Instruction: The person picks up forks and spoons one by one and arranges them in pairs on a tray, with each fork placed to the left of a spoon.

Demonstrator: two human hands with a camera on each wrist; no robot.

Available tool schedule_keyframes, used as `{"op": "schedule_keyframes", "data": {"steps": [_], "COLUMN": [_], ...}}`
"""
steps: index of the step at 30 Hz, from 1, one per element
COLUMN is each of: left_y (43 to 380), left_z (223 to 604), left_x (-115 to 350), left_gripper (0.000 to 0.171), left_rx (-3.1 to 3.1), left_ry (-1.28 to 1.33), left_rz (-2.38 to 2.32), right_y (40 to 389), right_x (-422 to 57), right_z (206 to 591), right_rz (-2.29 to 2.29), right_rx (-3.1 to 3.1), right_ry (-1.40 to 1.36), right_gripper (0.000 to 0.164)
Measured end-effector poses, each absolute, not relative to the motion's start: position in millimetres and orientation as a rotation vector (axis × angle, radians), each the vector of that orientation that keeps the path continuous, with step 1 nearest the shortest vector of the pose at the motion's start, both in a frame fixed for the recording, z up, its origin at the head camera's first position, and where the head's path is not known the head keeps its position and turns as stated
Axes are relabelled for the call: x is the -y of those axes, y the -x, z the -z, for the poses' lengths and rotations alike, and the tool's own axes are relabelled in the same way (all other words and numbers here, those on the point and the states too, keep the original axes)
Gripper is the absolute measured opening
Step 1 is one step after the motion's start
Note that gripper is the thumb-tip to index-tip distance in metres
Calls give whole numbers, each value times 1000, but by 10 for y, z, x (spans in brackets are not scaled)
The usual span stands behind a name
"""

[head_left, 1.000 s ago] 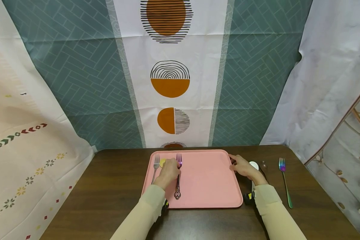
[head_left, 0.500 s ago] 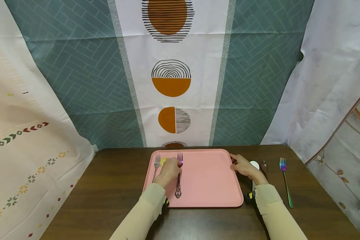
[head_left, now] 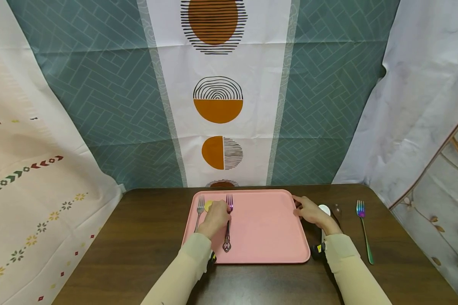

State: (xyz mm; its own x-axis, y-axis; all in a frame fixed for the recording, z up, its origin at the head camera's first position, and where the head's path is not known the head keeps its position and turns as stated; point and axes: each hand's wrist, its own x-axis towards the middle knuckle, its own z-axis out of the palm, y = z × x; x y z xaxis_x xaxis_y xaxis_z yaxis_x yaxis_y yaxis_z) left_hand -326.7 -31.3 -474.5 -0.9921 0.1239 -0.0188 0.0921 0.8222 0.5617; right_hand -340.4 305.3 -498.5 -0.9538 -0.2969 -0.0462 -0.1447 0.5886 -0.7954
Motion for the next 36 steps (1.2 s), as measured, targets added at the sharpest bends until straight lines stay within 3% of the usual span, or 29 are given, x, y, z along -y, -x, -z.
{"op": "schedule_keyframes", "data": {"steps": [23, 36], "left_y": [3250, 3318], "left_z": [4712, 4462], "left_x": [332, 652], "left_gripper": [6, 20], "left_rx": [-2912, -3028], "left_ry": [-163, -223], "left_rz": [-963, -931], "right_y": [3433, 3411], "right_x": [-3048, -3045], "right_z": [5000, 4981], "right_rz": [1295, 1305], "right_rx": [-2647, -2651], "right_ry": [353, 368], "right_gripper": [71, 69]}}
